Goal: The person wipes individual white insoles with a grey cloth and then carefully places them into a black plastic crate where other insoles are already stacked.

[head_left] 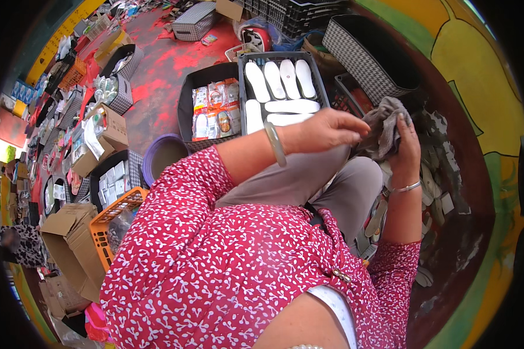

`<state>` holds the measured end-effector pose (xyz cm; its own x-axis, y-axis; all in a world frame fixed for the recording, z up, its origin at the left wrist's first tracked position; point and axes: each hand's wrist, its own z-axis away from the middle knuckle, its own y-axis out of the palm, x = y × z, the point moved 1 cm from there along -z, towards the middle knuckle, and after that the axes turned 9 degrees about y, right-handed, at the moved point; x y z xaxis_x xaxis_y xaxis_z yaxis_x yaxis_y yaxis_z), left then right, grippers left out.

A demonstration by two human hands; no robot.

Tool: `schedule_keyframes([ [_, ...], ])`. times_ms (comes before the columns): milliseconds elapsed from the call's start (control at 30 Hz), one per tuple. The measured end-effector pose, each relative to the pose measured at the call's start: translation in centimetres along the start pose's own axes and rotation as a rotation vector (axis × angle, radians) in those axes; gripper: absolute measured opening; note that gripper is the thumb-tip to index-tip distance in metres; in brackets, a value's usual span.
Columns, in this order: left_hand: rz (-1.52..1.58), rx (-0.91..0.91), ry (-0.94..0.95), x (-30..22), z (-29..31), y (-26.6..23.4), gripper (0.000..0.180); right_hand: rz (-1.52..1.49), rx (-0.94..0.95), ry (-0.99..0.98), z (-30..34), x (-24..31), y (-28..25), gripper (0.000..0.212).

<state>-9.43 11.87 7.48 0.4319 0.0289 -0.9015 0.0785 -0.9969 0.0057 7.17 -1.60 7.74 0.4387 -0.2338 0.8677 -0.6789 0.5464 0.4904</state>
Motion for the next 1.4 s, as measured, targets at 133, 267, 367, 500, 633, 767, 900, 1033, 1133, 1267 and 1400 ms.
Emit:
schedule_keyframes([
  [133,-0.197,-0.153,-0.044,-3.7,0.2,-5.4,0.025,-0.106,-0.003,0.063,-0.1,2.3,-2.1,0.039],
  [267,-0.245,-0.21,0.12,-7.1,-2.7,-8.5,0.027,-0.206,0.044,0.057,-0.5,5.1,-4.0,0.035],
  [367,-0.148,-0.268,-0.003,-8.8,-4.4,-9.4,0.022,-0.162,0.035,0.023,-0.9,6.0,-4.2,0.033],
  [500,-0.116,-0.177,-0.025,-5.9,-6.9,-10.2,0.02,-0.137,0.022,0.185,-2.5,4.5,-5.9,0.029],
  [633,-0.251,-0.235,0.045,-3.1,-5.7,-12.2,0.023,-0.048,0.0,0.278,-4.3,2.1,-4.4,0.027],
  [767,-0.213,-0.336,-0.078,-3.7,-2.5,-16.7,0.028,0.279,-0.133,0.214,-6.5,1.3,-0.2,0.027],
  [900,-0.247,-0.47,-0.075,-3.9,0.8,-21.7,0.027,0.352,-0.111,0.243,-11.2,1.1,1.0,0.026],
  [1033,-0.105,-0.687,-0.104,-0.8,3.6,-26.4,0.024,0.646,-0.149,0.17,-16.2,0.4,2.8,0.028],
  [1133,-0.074,-0.983,-0.108,4.9,4.9,-27.9,0.022,1.026,-0.248,0.097,-20.2,-1.1,1.7,0.044],
  [1267,-0.285,-1.354,-0.203,16.3,7.6,-29.9,0.03,1.23,-0.163,0.205,-23.1,-7.0,1.6,0.051],
  [1400,-1.005,-1.152,-0.755,21.9,9.5,-29.9,0.033,1.69,-0.159,0.029,-25.1,-14.3,-1.3,0.037],
])
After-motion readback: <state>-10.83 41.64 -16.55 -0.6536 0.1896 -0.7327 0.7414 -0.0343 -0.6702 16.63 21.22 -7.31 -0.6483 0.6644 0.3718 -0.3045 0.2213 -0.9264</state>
